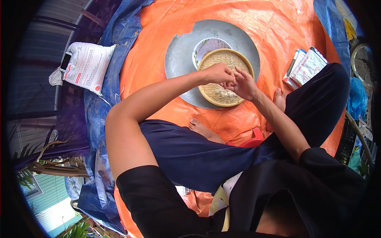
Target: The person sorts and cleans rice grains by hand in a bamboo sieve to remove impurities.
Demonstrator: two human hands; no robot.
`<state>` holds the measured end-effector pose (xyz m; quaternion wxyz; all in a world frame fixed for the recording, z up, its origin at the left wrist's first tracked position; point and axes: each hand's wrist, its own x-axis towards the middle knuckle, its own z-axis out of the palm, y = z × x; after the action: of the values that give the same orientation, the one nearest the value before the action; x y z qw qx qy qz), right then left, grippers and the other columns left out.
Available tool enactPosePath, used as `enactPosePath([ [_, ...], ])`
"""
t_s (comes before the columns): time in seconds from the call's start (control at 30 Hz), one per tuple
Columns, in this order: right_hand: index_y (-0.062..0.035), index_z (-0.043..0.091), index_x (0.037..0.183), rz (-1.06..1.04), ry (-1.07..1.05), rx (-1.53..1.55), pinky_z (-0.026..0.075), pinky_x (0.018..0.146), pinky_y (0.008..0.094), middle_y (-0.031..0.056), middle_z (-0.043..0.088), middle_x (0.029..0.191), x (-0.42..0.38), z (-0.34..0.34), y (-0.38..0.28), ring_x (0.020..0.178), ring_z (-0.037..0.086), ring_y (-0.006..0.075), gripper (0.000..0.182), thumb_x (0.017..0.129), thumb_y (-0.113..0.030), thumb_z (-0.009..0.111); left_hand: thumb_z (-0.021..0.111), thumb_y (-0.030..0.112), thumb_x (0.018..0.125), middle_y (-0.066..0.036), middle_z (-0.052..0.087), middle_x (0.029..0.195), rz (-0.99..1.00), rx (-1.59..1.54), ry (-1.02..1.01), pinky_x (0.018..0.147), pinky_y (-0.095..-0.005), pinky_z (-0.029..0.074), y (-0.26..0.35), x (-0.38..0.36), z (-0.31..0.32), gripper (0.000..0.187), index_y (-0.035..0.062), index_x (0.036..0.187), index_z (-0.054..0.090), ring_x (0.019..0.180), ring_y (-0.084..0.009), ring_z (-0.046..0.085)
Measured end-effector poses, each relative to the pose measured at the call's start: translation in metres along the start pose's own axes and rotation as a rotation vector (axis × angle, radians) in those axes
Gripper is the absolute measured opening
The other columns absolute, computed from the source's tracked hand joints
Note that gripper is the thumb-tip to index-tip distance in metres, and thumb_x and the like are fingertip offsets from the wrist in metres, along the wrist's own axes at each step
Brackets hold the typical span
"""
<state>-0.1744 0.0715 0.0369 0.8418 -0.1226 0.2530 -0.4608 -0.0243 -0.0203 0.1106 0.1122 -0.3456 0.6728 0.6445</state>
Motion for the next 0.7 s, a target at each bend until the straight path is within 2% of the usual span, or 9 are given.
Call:
enactPosePath([
  [0.17, -0.0035, 0.053, 0.119, -0.004, -0.112, 0.044, 0.048, 0.086, 0.0329, 0.0104, 0.062, 0.107, 0.0005, -0.0018, -0.0001, 0.093, 0.061, 0.0222, 0.049, 0.095, -0.045, 0.044, 0.062, 0.012, 0.077, -0.011, 0.066, 0.073, 0.018, 0.040, 0.038, 0.060, -0.0258, 0.052, 0.0020, 0.0034, 0.0063, 0.020, -0.0025, 0.091, 0.063, 0.065, -0.0156, 0.066],
  [0.37, -0.0078, 0.055, 0.113, -0.003, -0.112, 0.219, 0.047, 0.087, 0.0370, 0.0093, 0.060, 0.107, 0.0034, -0.0027, 0.0036, 0.092, 0.059, 0.0230, 0.044, 0.096, -0.047, 0.043, 0.062, 0.007, 0.076, -0.014, 0.066, 0.073, 0.063, 0.117, 0.074, 0.059, -0.0280, 0.054, 0.0018, 0.0053, 0.0073, 0.026, -0.0055, 0.099, 0.058, 0.065, -0.0184, 0.068],
  [0.7, 0.0010, 0.053, 0.113, 0.005, -0.124, 0.080, 0.046, 0.086, 0.0379, 0.0136, 0.060, 0.102, 0.0046, 0.0031, 0.0017, 0.091, 0.059, 0.0265, 0.054, 0.095, -0.049, 0.041, 0.061, 0.007, 0.078, -0.015, 0.065, 0.077, 0.008, 0.151, 0.026, 0.058, -0.0281, 0.053, -0.0015, 0.0074, 0.0052, 0.023, -0.0063, 0.097, 0.058, 0.064, -0.0188, 0.067],
])
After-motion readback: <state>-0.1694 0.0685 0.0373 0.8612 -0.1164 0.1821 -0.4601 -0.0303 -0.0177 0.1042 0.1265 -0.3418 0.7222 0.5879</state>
